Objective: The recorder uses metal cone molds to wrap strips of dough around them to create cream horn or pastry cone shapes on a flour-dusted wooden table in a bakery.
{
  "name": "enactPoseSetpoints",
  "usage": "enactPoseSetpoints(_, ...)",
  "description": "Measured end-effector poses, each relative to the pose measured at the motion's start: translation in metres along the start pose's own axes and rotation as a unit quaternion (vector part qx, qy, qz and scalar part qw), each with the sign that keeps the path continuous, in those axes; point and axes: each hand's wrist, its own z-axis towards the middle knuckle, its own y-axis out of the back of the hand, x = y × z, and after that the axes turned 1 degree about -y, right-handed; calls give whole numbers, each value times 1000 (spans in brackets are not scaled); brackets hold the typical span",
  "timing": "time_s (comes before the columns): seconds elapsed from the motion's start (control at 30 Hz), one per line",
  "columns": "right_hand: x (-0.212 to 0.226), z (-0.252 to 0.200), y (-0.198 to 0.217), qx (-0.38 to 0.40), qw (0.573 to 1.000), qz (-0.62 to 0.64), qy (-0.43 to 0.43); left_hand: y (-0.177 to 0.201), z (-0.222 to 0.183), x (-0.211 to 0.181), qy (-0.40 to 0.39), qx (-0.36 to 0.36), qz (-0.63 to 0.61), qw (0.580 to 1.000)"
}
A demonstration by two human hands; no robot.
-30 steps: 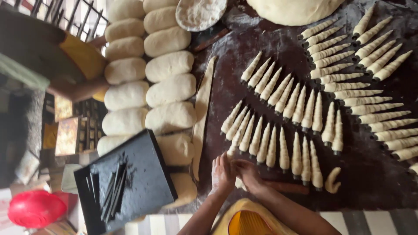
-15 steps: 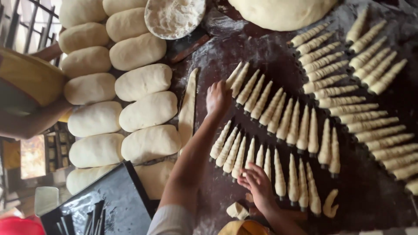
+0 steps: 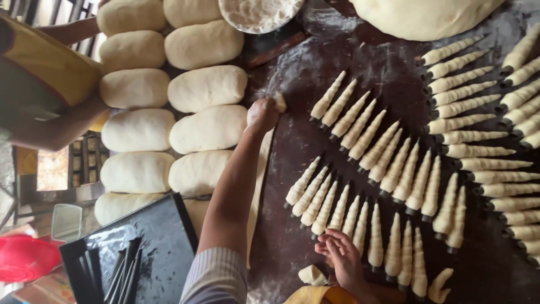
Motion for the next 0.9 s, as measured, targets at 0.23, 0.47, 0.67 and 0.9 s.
enactPoseSetpoints(0.23,25,-18,-14,68,993,-48,83,108,-147,-5,-37,80,-488,868)
enactPoseSetpoints(0.47,71,-54,-95,223,866,-303,329,208,-404,-60,94,56,-684,721)
enactPoseSetpoints(0.67,28,-55,-134,333,710,-396,477,202,-533,-72,52,100,-782,613)
enactPoseSetpoints(0.9,-28,-105,-118,414,790,-386,235,246,-557,-29,24,-29,-768,639)
